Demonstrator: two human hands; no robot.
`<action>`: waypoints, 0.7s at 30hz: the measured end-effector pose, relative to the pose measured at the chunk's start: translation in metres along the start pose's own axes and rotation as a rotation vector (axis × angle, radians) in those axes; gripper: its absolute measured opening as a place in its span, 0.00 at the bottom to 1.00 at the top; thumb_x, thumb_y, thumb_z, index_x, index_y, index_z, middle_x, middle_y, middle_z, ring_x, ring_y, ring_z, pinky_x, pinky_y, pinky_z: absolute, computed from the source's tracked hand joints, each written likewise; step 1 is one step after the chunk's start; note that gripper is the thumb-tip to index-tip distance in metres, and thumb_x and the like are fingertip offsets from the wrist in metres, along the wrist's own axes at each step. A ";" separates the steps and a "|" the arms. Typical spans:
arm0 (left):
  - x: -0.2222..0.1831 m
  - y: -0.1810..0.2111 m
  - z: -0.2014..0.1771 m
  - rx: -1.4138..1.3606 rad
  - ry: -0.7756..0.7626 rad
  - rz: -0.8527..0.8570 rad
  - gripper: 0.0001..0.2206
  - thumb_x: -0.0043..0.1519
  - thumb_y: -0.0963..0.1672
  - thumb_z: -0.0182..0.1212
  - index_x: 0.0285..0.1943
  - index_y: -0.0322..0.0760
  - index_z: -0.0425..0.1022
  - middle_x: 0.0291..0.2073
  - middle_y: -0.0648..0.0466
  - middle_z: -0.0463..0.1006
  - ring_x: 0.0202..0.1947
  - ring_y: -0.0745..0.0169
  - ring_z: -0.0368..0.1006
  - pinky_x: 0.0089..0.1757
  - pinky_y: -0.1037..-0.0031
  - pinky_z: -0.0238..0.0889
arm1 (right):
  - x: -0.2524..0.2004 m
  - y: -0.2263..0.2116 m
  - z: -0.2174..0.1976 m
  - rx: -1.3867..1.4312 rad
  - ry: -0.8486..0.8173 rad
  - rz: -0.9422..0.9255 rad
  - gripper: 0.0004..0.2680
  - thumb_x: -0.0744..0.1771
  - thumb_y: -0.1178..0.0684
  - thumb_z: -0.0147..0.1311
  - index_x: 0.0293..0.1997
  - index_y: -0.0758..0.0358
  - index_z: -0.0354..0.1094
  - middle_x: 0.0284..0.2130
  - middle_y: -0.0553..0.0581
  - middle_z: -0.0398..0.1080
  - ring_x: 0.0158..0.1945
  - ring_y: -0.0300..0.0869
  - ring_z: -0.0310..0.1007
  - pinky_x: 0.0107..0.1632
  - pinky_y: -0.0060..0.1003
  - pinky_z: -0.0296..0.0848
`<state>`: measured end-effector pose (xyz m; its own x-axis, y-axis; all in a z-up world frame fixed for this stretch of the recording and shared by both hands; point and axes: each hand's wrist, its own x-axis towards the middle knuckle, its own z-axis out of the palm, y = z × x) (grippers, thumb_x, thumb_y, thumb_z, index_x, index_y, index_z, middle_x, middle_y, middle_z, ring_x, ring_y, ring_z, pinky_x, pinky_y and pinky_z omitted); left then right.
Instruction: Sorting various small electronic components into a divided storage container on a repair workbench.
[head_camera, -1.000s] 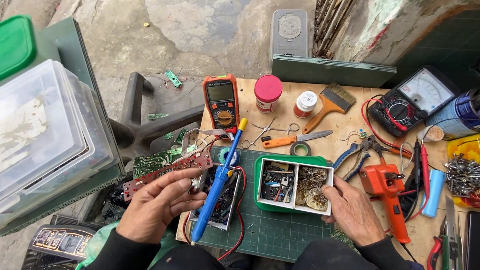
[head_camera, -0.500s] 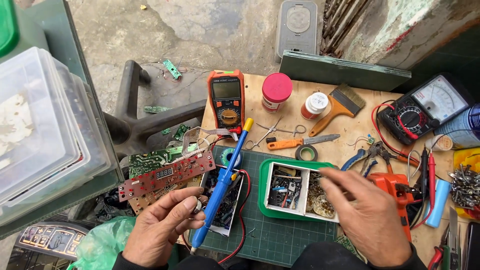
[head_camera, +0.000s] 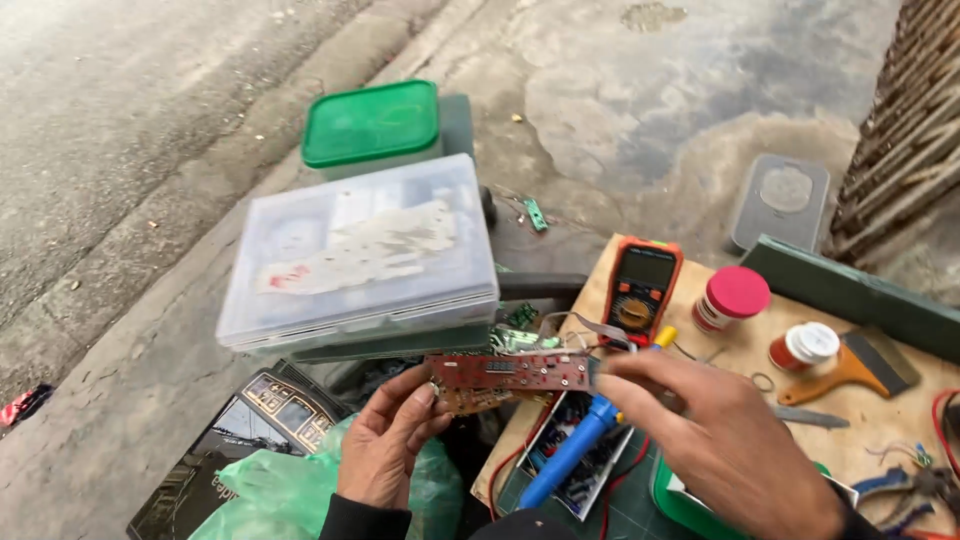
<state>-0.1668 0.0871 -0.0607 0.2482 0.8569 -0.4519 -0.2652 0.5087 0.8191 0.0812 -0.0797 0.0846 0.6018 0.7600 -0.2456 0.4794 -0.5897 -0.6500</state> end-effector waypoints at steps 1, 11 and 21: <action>0.000 0.011 0.000 -0.020 -0.012 0.086 0.19 0.63 0.36 0.68 0.64 0.18 0.82 0.48 0.35 0.87 0.38 0.44 0.82 0.44 0.62 0.80 | 0.000 -0.051 -0.006 0.028 -0.155 0.182 0.11 0.67 0.38 0.61 0.49 0.39 0.88 0.46 0.30 0.91 0.48 0.27 0.84 0.58 0.25 0.71; 0.003 0.074 -0.005 -0.041 -0.104 0.128 0.22 0.63 0.38 0.69 0.68 0.24 0.79 0.46 0.38 0.85 0.38 0.43 0.84 0.42 0.61 0.82 | 0.069 -0.094 0.061 0.720 -0.004 0.087 0.14 0.67 0.50 0.61 0.55 0.66 0.82 0.35 0.62 0.79 0.40 0.45 0.79 0.42 0.37 0.75; -0.008 0.082 0.005 0.127 -0.232 0.172 0.22 0.61 0.39 0.71 0.67 0.27 0.82 0.49 0.39 0.88 0.38 0.50 0.85 0.45 0.62 0.87 | 0.053 -0.120 0.046 0.987 0.021 0.192 0.12 0.69 0.56 0.59 0.58 0.68 0.80 0.43 0.60 0.79 0.47 0.44 0.76 0.48 0.35 0.71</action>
<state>-0.1857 0.1213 0.0116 0.4193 0.8803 -0.2219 -0.2073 0.3308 0.9207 0.0267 0.0438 0.1162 0.6289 0.6652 -0.4024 -0.3651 -0.2043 -0.9083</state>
